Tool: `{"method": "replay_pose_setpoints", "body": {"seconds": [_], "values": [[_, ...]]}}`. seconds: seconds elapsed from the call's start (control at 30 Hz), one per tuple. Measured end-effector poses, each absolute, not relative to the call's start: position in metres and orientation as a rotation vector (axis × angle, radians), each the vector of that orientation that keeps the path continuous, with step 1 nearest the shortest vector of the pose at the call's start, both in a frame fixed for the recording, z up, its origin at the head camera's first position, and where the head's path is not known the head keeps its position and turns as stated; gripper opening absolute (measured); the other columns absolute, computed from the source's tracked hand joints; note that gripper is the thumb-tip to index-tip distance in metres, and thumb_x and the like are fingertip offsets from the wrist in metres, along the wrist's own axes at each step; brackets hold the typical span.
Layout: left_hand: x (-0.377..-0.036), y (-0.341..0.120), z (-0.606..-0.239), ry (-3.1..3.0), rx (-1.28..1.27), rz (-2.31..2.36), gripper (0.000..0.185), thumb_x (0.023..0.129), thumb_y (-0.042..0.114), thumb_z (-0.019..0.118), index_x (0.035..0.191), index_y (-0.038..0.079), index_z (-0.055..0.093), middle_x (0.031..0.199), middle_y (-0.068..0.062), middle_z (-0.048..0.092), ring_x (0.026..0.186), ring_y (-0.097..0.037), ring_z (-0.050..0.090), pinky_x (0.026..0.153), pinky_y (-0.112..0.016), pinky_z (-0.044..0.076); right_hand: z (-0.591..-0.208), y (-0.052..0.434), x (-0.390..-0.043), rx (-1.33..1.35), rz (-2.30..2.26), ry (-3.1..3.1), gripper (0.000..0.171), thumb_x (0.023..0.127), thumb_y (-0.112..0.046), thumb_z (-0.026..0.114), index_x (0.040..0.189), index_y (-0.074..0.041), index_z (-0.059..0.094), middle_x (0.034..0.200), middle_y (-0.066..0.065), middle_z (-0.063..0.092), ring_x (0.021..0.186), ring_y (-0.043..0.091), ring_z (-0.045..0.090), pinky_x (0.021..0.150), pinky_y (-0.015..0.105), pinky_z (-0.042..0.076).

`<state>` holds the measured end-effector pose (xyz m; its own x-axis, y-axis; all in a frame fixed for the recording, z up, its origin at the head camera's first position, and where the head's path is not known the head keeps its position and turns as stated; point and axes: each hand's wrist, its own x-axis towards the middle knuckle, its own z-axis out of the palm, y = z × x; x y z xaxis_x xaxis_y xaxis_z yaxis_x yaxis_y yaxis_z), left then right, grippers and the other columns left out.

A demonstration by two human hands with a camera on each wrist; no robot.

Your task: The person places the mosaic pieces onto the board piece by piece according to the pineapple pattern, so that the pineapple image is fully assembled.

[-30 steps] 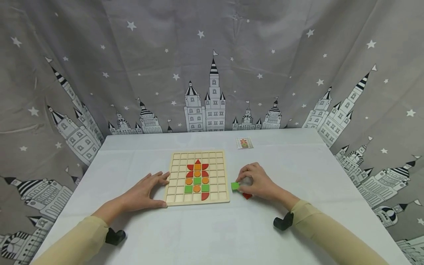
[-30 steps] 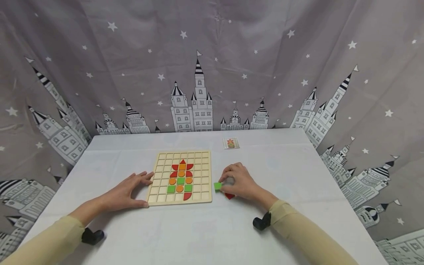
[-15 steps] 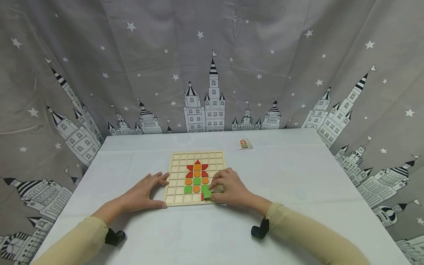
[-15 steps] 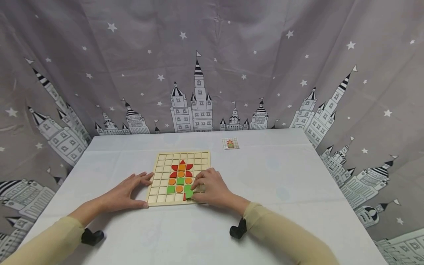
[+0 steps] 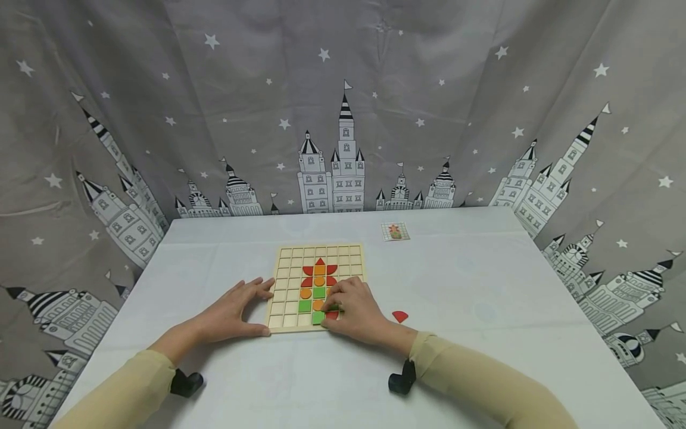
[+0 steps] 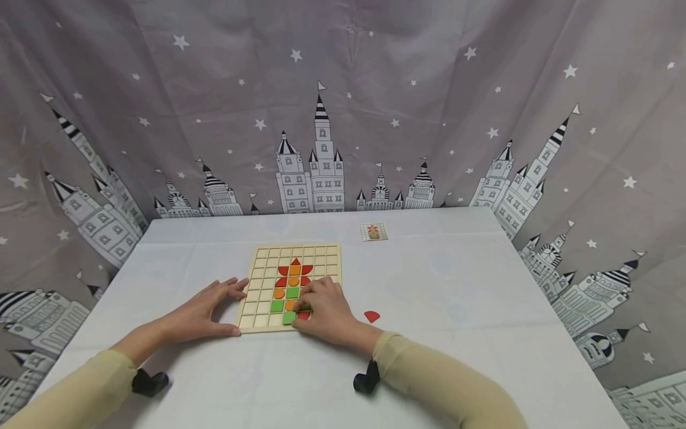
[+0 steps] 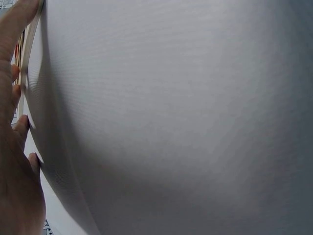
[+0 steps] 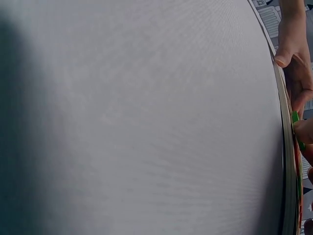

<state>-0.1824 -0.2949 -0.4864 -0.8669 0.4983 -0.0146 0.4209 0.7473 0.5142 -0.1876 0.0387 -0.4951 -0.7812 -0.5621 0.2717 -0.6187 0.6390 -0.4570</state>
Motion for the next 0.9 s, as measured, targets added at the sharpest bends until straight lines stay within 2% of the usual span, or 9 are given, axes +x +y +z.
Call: {"method": "replay_pose_setpoints", "body": {"seconds": [0.37,0.63,0.9], "values": [[-0.183,-0.295,-0.486,2.789,0.735,0.769,0.082,0.073,0.066,0.082,0.134,0.016,0.058,0.165,-0.003,0.034,0.153,-0.036,0.023,0.125,-0.059,0.009,-0.498,0.037,-0.188,0.97,0.823,-2.757,0.016,0.081,-0.039,0.083,0.091,-0.027,0.079,0.111,-0.011,0.061,0.112,0.015,0.045,0.093,0.036,0.042],[-0.182,-0.295,-0.485,2.786,0.736,0.775,0.081,0.075,0.065,0.082,0.135,0.016,0.058,0.165,-0.003,0.034,0.153,-0.036,0.023,0.125,-0.06,0.009,-0.497,0.039,-0.188,0.991,0.849,-2.756,0.02,0.083,-0.041,0.083,0.097,-0.027,0.08,0.111,-0.011,0.061,0.111,0.015,0.045,0.099,0.038,0.042],[-0.182,-0.294,-0.485,2.782,0.733,0.778,0.081,0.075,0.063,0.082,0.135,0.015,0.058,0.165,-0.004,0.034,0.153,-0.036,0.023,0.125,-0.06,0.009,-0.488,0.052,-0.191,0.964,0.931,-2.791,0.02,0.083,-0.039,0.083,0.099,-0.027,0.08,0.112,-0.011,0.061,0.115,0.015,0.044,0.098,0.039,0.041]]}}
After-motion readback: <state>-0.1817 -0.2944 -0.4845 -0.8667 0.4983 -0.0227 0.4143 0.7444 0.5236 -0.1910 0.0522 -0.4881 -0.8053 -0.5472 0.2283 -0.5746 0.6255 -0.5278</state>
